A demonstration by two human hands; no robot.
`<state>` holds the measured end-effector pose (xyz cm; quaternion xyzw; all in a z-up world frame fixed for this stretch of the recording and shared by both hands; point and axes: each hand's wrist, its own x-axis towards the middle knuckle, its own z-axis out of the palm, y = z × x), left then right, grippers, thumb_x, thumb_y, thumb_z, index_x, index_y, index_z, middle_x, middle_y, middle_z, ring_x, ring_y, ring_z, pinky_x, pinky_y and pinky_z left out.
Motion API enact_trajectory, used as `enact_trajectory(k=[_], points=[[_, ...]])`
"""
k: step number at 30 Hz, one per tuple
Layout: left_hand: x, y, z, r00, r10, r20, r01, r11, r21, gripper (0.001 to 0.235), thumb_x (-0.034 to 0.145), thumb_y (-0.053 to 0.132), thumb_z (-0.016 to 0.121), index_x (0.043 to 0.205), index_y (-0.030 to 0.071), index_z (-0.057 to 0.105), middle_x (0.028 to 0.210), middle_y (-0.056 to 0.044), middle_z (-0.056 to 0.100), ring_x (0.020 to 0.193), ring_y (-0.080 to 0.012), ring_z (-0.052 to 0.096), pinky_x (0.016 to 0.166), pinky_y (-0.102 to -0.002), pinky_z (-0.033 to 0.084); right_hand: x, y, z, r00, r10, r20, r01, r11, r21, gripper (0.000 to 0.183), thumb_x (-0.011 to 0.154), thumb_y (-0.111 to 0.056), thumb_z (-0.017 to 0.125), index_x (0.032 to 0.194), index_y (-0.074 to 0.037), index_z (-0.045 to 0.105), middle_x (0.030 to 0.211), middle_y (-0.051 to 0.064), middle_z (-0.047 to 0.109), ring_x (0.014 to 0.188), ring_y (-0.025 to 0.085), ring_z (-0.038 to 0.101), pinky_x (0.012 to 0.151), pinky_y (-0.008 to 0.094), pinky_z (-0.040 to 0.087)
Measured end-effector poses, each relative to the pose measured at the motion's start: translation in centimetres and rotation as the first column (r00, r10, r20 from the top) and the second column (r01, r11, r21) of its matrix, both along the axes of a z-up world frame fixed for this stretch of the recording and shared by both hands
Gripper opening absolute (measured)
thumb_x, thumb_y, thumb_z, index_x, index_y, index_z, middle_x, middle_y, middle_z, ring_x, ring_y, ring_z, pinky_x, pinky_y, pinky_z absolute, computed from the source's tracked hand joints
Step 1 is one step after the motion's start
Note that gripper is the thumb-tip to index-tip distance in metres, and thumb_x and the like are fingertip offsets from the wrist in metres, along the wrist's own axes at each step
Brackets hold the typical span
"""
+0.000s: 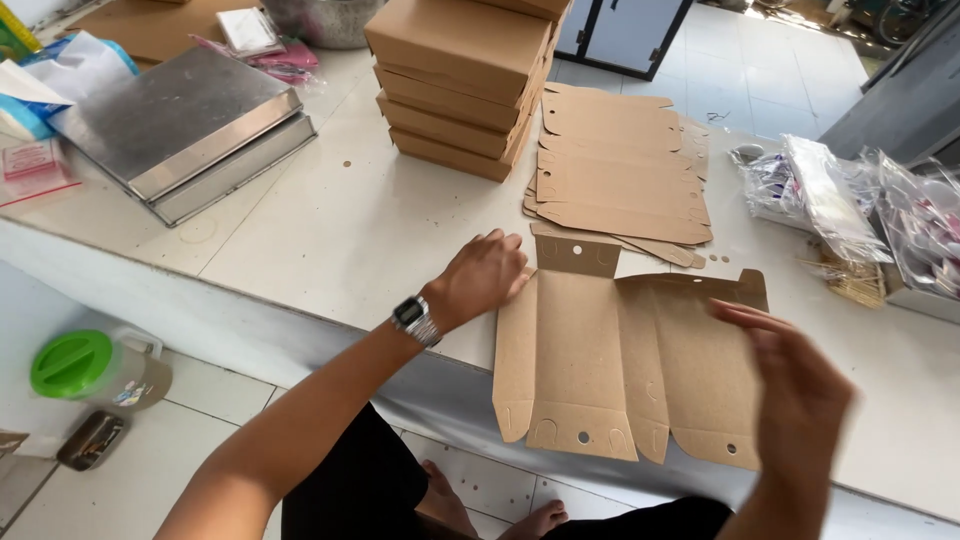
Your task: The person assembles a flat cardboard box blank into a finished box by folding the side panels and tucking the tabs into slots. The person works by hand on a white countertop, completing one box during the clip.
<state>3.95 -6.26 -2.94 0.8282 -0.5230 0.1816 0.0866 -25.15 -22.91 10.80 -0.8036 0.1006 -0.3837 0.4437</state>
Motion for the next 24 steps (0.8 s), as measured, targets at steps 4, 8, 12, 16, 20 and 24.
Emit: enact_trajectory(k=[4, 8, 12, 16, 20, 24], points=[[2.8, -1.7, 1.4, 0.972, -0.038, -0.23, 0.031, 0.999, -0.036, 0.024, 0.074, 0.004, 0.078, 0.088, 0.009, 0.059, 0.085, -0.009, 0.061, 0.076, -0.0266, 0.06, 0.066, -0.04, 0.052, -4.4, -8.9, -7.7, 0.945, -0.195, 0.264, 0.174, 0.98, 0.098, 0.017, 0.131, -0.001, 0.051, 0.13, 0.01, 0.064, 0.119, 0.025, 0.067, 0.106, 0.034, 0.072, 0.109, 0.039, 0.067], [5.0, -1.9, 7.0, 0.683, 0.296, -0.668, -0.063, 0.935, 0.35, 0.014, 0.079, 0.022, 0.07, 0.093, 0.018, 0.071, 0.097, 0.001, 0.074, 0.088, -0.0147, 0.066, 0.073, -0.032, 0.046, -6.6, -14.8, -11.8, 0.884, -0.445, 0.143, 0.419, 0.89, 0.179, 0.016, 0.136, -0.01, 0.047, 0.137, -0.004, 0.062, 0.129, 0.009, 0.069, 0.115, 0.02, 0.073, 0.105, 0.026, 0.067], [6.7, -1.1, 10.0, 0.318, 0.211, -0.924, 0.103, 0.962, 0.254, 0.019, 0.078, 0.019, 0.087, 0.076, 0.009, 0.072, 0.065, 0.001, 0.055, 0.064, -0.01, 0.045, 0.056, -0.024, 0.036, -6.3, -17.5, -13.5, 0.935, -0.354, 0.01, 0.34, 0.907, 0.249, 0.02, 0.123, -0.003, 0.047, 0.126, 0.002, 0.066, 0.116, 0.013, 0.069, 0.092, 0.022, 0.071, 0.094, 0.028, 0.064], [7.3, -0.2, 9.1, 0.249, 0.206, -0.946, 0.008, 0.977, 0.215, 0.02, 0.074, 0.017, 0.091, 0.069, 0.014, 0.071, 0.06, 0.004, 0.052, 0.063, -0.0088, 0.042, 0.057, -0.02, 0.034, -5.7, -15.4, -10.7, 0.917, -0.345, -0.201, 0.371, 0.922, 0.109, 0.021, 0.127, -0.015, 0.056, 0.122, 0.0, 0.071, 0.117, 0.008, 0.071, 0.096, 0.014, 0.064, 0.093, 0.028, 0.055], [7.8, 0.8, 9.4, 0.095, 0.097, -0.991, 0.007, 0.995, 0.098, 0.02, 0.08, 0.026, 0.086, 0.089, 0.009, 0.08, 0.078, -0.001, 0.07, 0.07, -0.0081, 0.055, 0.062, -0.019, 0.04, -6.0, -14.6, -10.1, 0.892, -0.349, -0.288, 0.401, 0.904, 0.15, 0.02, 0.125, -0.02, 0.059, 0.123, -0.005, 0.073, 0.103, 0.009, 0.069, 0.091, 0.016, 0.064, 0.08, 0.029, 0.052], [8.1, 0.9, 9.0, 0.065, 0.147, -0.987, 0.018, 0.989, 0.149, 0.02, 0.085, 0.025, 0.083, 0.09, 0.006, 0.081, 0.072, 0.0, 0.067, 0.067, -0.0086, 0.059, 0.055, -0.019, 0.038, -6.0, -14.2, -9.7, 0.906, -0.333, -0.262, 0.366, 0.927, 0.087, 0.022, 0.125, -0.016, 0.057, 0.119, -0.001, 0.071, 0.115, 0.007, 0.071, 0.103, 0.012, 0.064, 0.097, 0.024, 0.05]])
